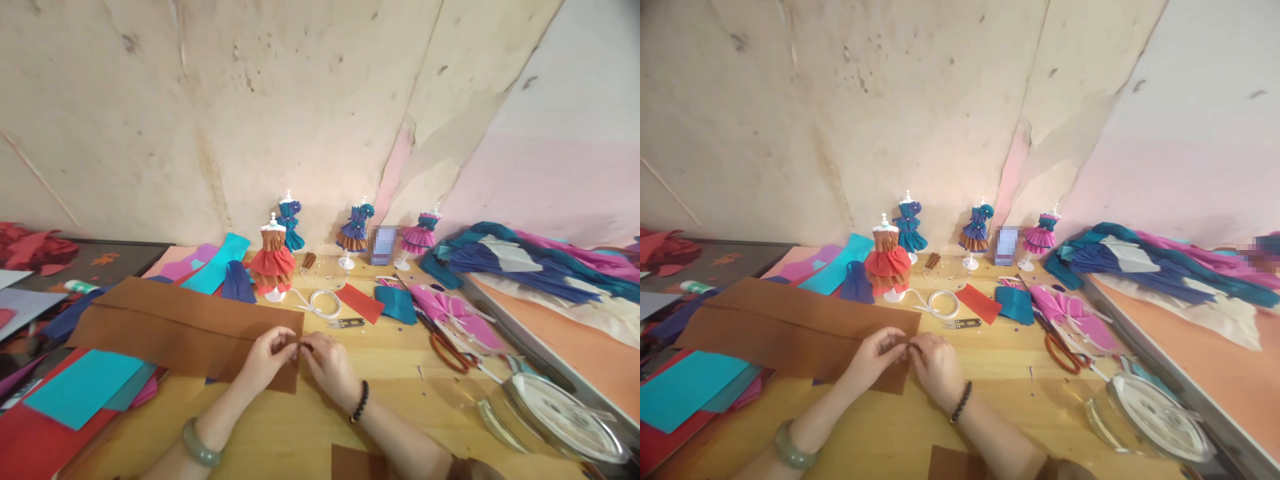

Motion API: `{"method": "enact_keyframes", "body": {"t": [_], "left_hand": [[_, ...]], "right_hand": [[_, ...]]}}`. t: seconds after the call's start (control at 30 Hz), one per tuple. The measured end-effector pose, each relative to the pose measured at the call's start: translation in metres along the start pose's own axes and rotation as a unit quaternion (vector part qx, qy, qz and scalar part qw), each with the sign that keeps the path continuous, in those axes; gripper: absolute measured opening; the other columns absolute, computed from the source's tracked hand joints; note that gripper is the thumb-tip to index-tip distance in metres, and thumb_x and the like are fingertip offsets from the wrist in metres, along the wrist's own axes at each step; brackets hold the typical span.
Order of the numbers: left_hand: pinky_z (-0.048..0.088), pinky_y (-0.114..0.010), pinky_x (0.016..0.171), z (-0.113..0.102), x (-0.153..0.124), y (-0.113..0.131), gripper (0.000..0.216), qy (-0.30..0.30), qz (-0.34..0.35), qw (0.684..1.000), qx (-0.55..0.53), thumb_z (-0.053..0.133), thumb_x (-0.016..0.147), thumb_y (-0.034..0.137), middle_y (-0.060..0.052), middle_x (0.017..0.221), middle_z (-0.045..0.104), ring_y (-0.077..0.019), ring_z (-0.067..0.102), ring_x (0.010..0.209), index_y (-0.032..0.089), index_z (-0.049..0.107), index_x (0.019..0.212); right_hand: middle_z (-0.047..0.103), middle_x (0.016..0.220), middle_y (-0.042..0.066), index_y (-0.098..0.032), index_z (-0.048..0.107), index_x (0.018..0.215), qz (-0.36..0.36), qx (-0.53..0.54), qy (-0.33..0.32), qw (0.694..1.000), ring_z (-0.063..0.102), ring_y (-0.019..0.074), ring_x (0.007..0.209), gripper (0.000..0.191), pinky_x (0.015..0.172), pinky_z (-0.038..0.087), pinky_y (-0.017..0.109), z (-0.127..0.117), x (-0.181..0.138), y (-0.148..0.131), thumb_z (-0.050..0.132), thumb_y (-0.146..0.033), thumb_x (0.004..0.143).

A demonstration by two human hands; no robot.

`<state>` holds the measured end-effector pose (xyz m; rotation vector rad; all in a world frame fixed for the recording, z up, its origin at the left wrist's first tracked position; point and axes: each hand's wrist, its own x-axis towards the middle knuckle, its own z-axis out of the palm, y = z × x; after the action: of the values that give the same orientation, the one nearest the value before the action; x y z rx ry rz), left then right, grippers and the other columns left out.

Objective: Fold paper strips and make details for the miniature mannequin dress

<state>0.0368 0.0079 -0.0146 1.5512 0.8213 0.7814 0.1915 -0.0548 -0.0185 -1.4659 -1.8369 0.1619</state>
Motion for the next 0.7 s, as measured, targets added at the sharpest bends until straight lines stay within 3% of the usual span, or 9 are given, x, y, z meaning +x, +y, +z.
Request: {"method": "enact_keyframes", "body": {"t": [0.3,0.47,0.7], "left_hand": [[0.046,-0.025,0.061,-0.004,0.002,0.002,0.017,-0.011,0.008,1.0,0.016,0.061,0.076,0.031,0.0,0.065,0.062,-0.0128,0.057,0.06,0.015,0.057,0.076],[0.046,-0.025,0.062,-0.002,0.0,0.007,0.017,-0.008,0.013,1.0,0.009,0.061,0.075,0.032,0.0,0.064,0.061,-0.0128,0.057,0.061,0.015,0.056,0.074],[0.047,-0.025,0.06,-0.011,0.005,-0.004,0.019,0.045,0.009,0.999,0.009,0.055,0.08,0.035,0.0,0.065,0.062,-0.0137,0.059,0.061,0.016,0.055,0.08]], "right_hand": [[0.068,0.088,0.007,-0.019,0.063,0.098,0.006,0.016,0.009,1.0,0.063,0.0188,0.081,0.018,0.075,0.049,0.03,0.002,0.0,0.003,0.05,-0.018,0.086],[0.068,0.082,0.005,-0.02,0.064,0.089,-0.002,0.01,0.005,1.0,0.062,0.0176,0.075,0.017,0.072,0.048,0.03,0.003,0.0,0.003,0.048,-0.018,0.087],[0.068,0.083,0.006,-0.019,0.064,0.09,-0.006,0.018,0.02,1.0,0.062,0.0178,0.076,0.016,0.073,0.049,0.03,0.0,0.0,0.004,0.048,-0.017,0.087]]}}
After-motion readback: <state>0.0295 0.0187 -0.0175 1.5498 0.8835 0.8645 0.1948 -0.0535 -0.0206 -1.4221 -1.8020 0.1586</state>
